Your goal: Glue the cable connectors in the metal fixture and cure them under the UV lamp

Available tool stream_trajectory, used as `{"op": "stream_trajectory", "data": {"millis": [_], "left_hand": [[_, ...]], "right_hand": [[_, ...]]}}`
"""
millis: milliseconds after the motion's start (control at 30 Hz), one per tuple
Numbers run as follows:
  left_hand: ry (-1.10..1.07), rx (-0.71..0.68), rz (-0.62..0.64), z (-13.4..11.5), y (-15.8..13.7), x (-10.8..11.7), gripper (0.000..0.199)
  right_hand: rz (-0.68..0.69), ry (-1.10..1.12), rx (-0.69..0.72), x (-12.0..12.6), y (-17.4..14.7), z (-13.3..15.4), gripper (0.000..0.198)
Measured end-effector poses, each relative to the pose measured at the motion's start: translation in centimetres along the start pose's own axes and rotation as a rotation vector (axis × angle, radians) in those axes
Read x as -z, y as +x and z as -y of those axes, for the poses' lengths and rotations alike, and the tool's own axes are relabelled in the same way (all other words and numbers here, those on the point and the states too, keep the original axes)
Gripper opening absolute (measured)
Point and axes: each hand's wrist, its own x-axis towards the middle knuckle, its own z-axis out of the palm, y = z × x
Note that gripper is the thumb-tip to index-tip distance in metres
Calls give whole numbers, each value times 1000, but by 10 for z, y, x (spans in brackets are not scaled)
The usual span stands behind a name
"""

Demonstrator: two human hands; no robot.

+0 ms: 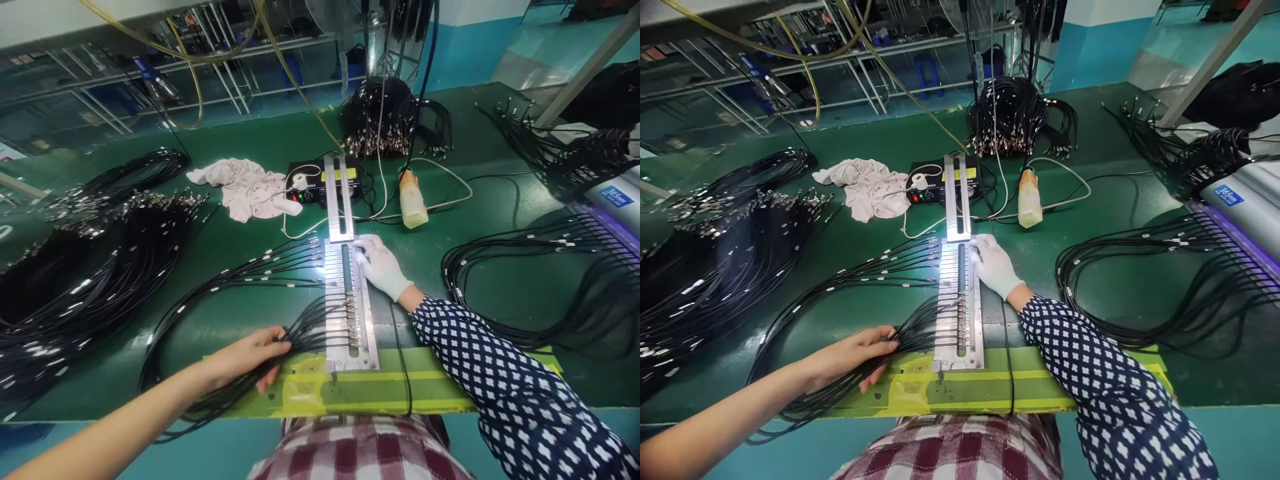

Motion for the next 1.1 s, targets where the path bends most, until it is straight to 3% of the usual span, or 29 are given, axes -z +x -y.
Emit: {"op": "stream_trajectory", "data": {"millis": [200,367,500,633,733,800,867,933,1000,1100], "left_hand": [[95,-59,-53,-38,-13,13,59],[479,-181,-366,-16,1,24,54],[425,-191,-323,-11,3,33,51],[513,-202,-465,-8,6,45,54],[527,-202,-478,2,3,61,55],[621,-143,-502,9,0,71,55],[852,-99,-595,12,-1,79,57],[1102,-152,-741,10,3,87,65],[1252,-275,-829,1,13,97,92],[1298,-320,-736,-20,37,121,136]], "right_hand": [[11,-8,-6,1,0,2,26],[12,-8,-4,1,-1,2,25],[15,-11,-9,1,-1,2,25],[36,-11,-14,3,-1,2,26],[35,-8,-20,3,-1,2,26],[26,-4,-24,2,-1,2,26],[22,2,-27,1,0,1,26],[21,7,-26,1,0,-1,26],[19,7,-25,0,0,-1,25],[19,-1,-26,1,0,-1,25]]}}
